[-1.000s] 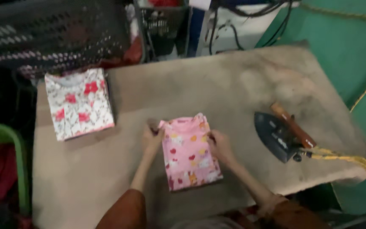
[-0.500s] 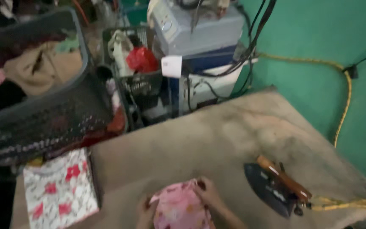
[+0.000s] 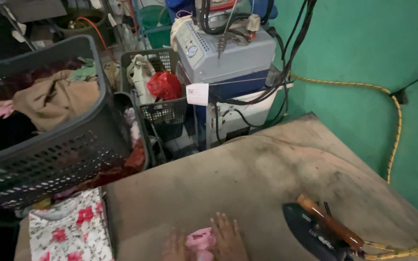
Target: The person irons and folds a floral shirt and a pink dress by hand on an ironing board using an iron.
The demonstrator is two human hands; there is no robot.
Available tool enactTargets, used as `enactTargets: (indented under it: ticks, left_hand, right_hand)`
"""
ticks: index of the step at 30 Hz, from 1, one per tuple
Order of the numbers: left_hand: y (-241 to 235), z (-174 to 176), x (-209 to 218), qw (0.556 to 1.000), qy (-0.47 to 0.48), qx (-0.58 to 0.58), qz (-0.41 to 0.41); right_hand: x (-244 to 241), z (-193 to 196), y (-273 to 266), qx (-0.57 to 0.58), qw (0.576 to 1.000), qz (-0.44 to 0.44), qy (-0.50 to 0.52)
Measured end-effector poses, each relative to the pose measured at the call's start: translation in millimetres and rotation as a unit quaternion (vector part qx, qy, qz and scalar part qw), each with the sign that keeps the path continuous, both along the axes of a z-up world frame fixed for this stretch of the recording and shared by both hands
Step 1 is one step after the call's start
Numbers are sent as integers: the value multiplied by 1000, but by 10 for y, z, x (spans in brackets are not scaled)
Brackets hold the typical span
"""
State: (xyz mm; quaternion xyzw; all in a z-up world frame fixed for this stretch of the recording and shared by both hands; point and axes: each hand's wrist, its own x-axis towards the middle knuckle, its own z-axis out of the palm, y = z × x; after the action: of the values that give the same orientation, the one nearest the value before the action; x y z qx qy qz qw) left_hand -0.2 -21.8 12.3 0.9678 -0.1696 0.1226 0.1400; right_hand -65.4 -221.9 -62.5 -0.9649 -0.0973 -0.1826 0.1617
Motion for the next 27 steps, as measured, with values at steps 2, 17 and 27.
enactTargets:
  ticks: [2,17,27]
  left_hand:
    - [-25,-113,-102,985,129,105,-35]
    - [119,-688,-1814,994,28,-42,-92]
    - [514,52,-1949,980,100,-151,76]
  right_hand:
    - [100,161,29,-1,992,1,128]
    - [-704,1379,-3115,-106,909,-232,331]
    - [-940,1513,-2314,-80,954,-108,269]
